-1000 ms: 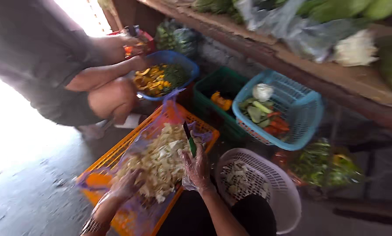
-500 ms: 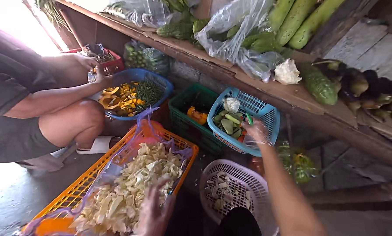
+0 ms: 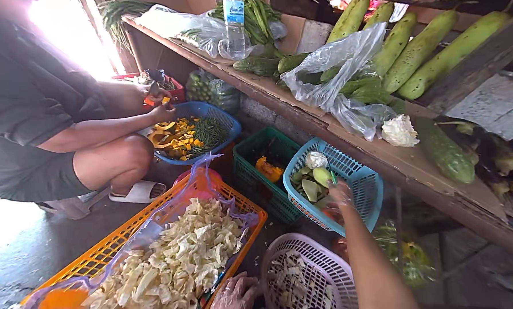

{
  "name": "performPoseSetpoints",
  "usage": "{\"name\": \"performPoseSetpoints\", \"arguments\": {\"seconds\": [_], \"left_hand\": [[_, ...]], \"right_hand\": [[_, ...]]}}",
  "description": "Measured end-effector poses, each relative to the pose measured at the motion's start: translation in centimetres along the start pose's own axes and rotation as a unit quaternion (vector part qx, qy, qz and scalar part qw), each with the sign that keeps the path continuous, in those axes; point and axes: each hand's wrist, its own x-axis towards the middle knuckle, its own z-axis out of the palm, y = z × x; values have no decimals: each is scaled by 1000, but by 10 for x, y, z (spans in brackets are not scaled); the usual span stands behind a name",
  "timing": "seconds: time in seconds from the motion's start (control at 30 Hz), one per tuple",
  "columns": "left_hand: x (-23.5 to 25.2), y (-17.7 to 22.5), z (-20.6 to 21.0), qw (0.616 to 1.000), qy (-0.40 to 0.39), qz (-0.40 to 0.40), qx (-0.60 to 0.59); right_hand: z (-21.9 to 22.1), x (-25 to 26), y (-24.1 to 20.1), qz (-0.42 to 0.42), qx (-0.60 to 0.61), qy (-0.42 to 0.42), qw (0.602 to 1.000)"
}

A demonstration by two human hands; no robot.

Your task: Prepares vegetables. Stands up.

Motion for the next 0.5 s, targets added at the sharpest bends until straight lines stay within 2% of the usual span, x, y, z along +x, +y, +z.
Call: {"name": "performPoseSetpoints", "arguments": {"seconds": [0.13, 0.23, 0.37, 0.43, 0.5], "left_hand": [[-1, 1, 0, 1000, -3, -1, 1], [-2, 1, 2, 1000, 4, 1, 5], [-1, -1, 5, 1000, 18, 3, 9], [-1, -2, 5, 1000, 14, -8, 4], [1, -6, 7, 998, 24, -21, -52]], "right_hand": [[-14, -14, 23, 44, 71, 15, 996], [-25, -37, 38, 78, 207, 26, 975], [-29, -95, 44, 76, 386, 26, 919], [-21, -133, 39, 49, 478, -15, 877], [-4, -176, 23, 16, 548, -48, 835]]}}
